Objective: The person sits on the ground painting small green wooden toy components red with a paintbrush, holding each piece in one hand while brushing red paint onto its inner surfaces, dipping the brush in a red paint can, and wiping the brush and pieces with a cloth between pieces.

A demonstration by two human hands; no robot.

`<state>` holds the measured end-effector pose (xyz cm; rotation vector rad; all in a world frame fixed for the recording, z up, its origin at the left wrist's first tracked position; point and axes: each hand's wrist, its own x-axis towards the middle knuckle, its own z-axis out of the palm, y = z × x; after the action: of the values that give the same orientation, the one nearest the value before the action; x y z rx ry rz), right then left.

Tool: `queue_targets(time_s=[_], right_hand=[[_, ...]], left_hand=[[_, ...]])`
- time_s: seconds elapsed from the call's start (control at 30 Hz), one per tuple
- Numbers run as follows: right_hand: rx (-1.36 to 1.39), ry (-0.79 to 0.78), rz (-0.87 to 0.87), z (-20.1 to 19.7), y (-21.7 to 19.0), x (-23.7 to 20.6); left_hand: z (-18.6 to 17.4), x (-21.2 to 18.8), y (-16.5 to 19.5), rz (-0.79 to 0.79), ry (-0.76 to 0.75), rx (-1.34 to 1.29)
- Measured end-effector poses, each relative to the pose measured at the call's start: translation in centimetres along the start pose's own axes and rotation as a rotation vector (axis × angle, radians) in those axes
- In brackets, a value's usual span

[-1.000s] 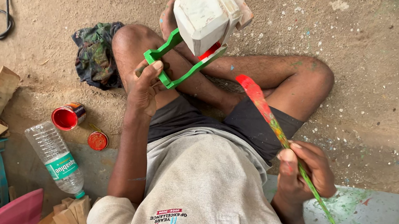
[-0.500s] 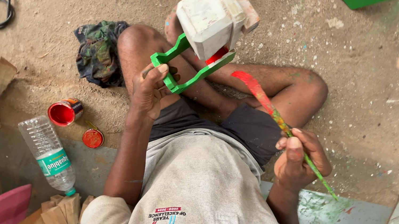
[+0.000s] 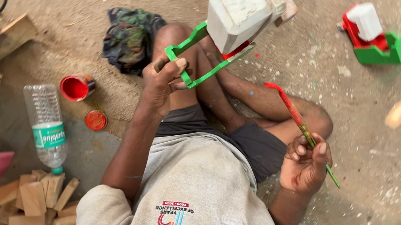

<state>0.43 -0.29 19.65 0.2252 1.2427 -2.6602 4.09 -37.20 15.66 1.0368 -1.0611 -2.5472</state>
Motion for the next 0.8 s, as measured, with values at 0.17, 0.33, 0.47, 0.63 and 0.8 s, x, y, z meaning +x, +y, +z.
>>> queue_targets(time_s=[0.17, 0.33, 0.47, 0.63, 0.8], right_hand=[[0.020, -0.074, 0.067, 1.7, 1.1, 1.0], [0.036, -0.138, 0.051, 3.9, 2.1, 1.6], [-0.055, -0.047, -0.135, 5.2, 2.2, 2.3], [-0.244, 0.042, -0.419, 4.6, 0.4, 4.3], [-0.304, 0.117, -0.666, 4.0, -2.4, 4.5]], left_hand=[[-1.6, -0.3, 1.6, 0.022, -0.005, -0.103], [-3.3, -0.8, 2.3, 0.028, 0.012, -0.147], [-3.7, -1.3, 2.7, 0.055, -0.006, -0.114], [-2.5, -0.1, 4.2, 0.150, -0.032, 0.186], [0.4, 2.2, 7.1, 0.709, -0.016, 0.947]])
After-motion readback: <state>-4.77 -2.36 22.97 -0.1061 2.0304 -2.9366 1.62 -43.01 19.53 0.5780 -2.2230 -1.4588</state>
